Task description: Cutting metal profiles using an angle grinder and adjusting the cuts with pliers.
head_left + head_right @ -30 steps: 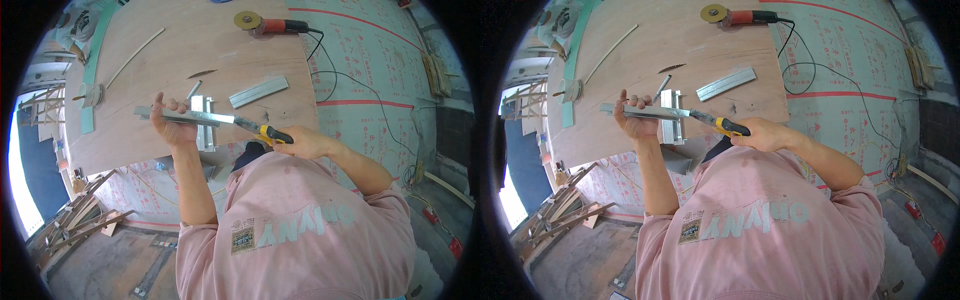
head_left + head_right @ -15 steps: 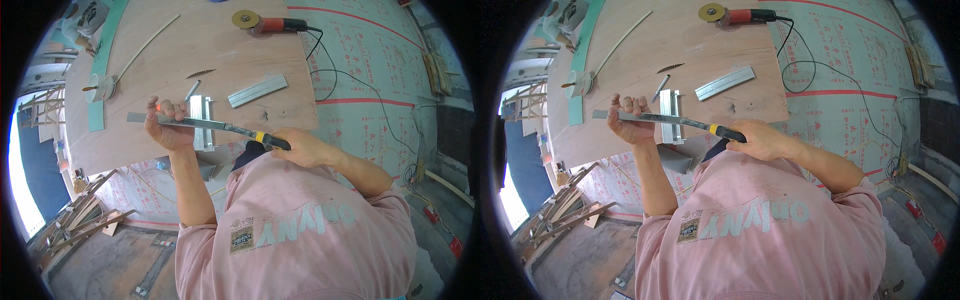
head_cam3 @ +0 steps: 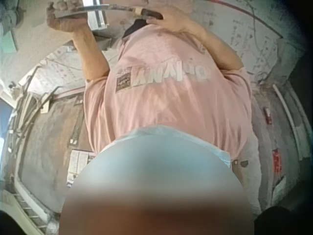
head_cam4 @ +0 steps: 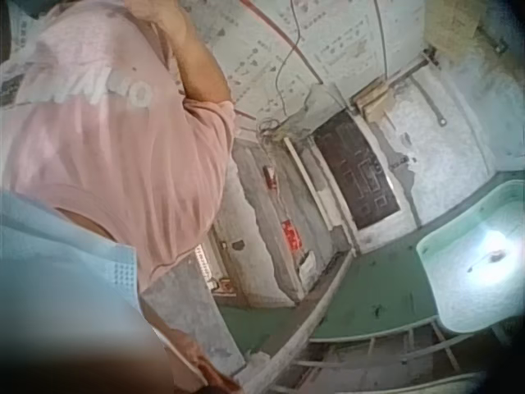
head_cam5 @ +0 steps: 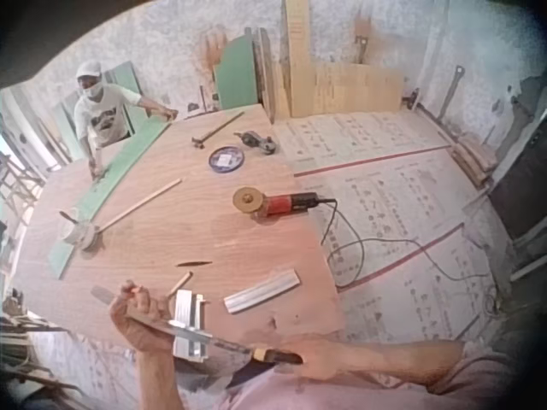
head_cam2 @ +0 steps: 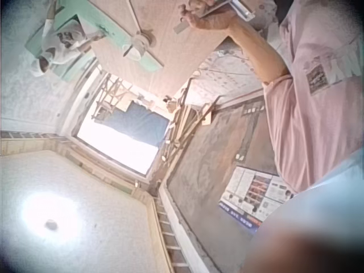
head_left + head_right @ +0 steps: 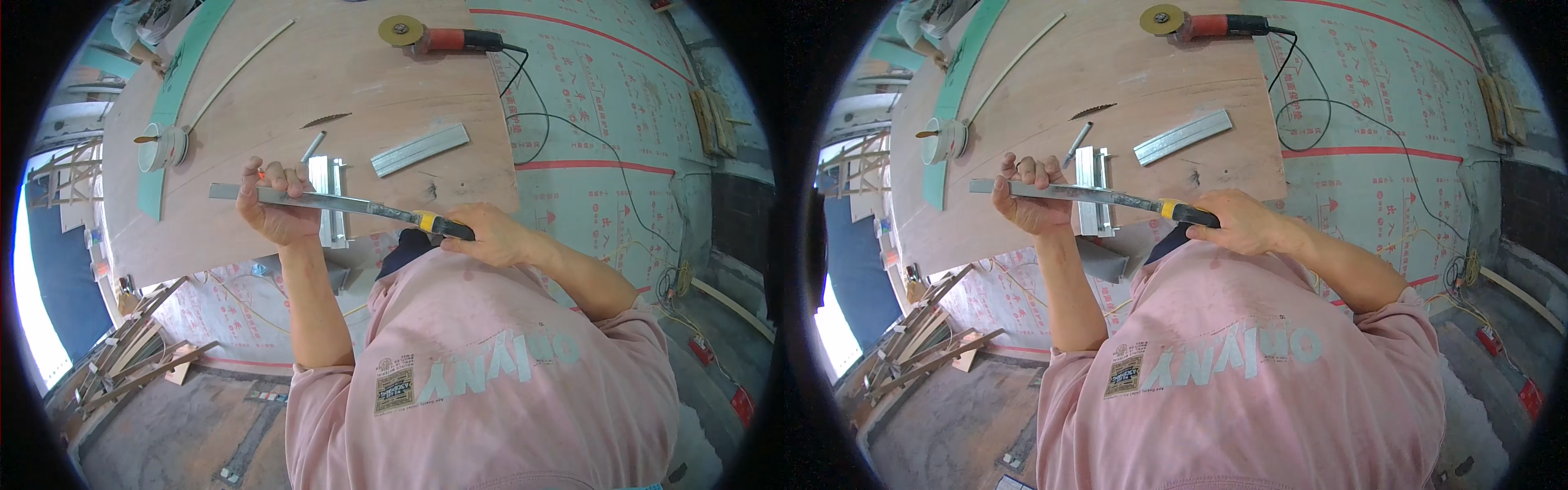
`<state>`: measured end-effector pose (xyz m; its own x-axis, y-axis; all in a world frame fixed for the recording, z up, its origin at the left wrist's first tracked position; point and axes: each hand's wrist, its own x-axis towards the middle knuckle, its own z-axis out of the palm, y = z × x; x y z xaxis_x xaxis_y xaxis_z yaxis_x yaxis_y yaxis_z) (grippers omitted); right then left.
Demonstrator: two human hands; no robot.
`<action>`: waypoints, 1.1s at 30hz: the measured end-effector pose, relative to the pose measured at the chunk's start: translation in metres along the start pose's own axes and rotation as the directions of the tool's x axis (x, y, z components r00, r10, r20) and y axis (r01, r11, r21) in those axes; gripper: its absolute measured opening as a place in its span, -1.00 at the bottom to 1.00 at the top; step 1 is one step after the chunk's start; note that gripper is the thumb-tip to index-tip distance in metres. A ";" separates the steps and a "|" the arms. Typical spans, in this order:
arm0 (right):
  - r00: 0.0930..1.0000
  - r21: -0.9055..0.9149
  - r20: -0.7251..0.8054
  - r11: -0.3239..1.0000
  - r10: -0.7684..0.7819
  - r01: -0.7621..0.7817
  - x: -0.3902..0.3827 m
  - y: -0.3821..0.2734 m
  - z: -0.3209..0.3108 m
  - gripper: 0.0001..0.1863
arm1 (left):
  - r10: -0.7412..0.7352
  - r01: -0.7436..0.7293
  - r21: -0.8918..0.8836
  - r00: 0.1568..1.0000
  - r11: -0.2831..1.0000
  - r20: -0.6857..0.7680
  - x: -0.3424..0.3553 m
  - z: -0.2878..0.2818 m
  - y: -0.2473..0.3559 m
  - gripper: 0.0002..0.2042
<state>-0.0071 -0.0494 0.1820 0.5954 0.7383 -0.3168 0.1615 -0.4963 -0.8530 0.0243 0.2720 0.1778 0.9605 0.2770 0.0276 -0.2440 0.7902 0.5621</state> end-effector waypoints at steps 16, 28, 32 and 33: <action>0.951 -0.555 -0.249 0.777 0.183 -0.296 0.021 0.075 -0.038 -0.72 | -0.330 -0.693 0.710 0.703 -0.122 0.630 -0.043 -0.005 -0.047 -0.44; 0.840 -0.802 -0.489 0.499 -0.235 -0.328 0.022 0.033 -0.046 -0.80 | -0.308 0.184 0.981 0.932 -0.057 -0.193 -0.027 0.003 -0.067 -0.48; 0.923 0.091 -0.042 0.921 0.383 -0.378 0.006 0.013 -0.050 -0.81 | -0.025 0.357 0.882 0.930 0.309 -0.368 -0.008 -0.017 -0.062 -0.54; 0.922 0.088 -0.037 0.920 0.387 -0.382 0.002 0.013 -0.040 -0.81 | 0.008 0.332 0.741 0.910 0.583 -0.414 -0.001 -0.003 -0.058 -0.57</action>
<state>0.0279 -0.0723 0.1873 0.6404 0.4715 -0.6063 -0.1486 -0.6983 -0.7002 0.0369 0.2277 0.1428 0.8166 0.4852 -0.3127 0.2760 0.1476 0.9497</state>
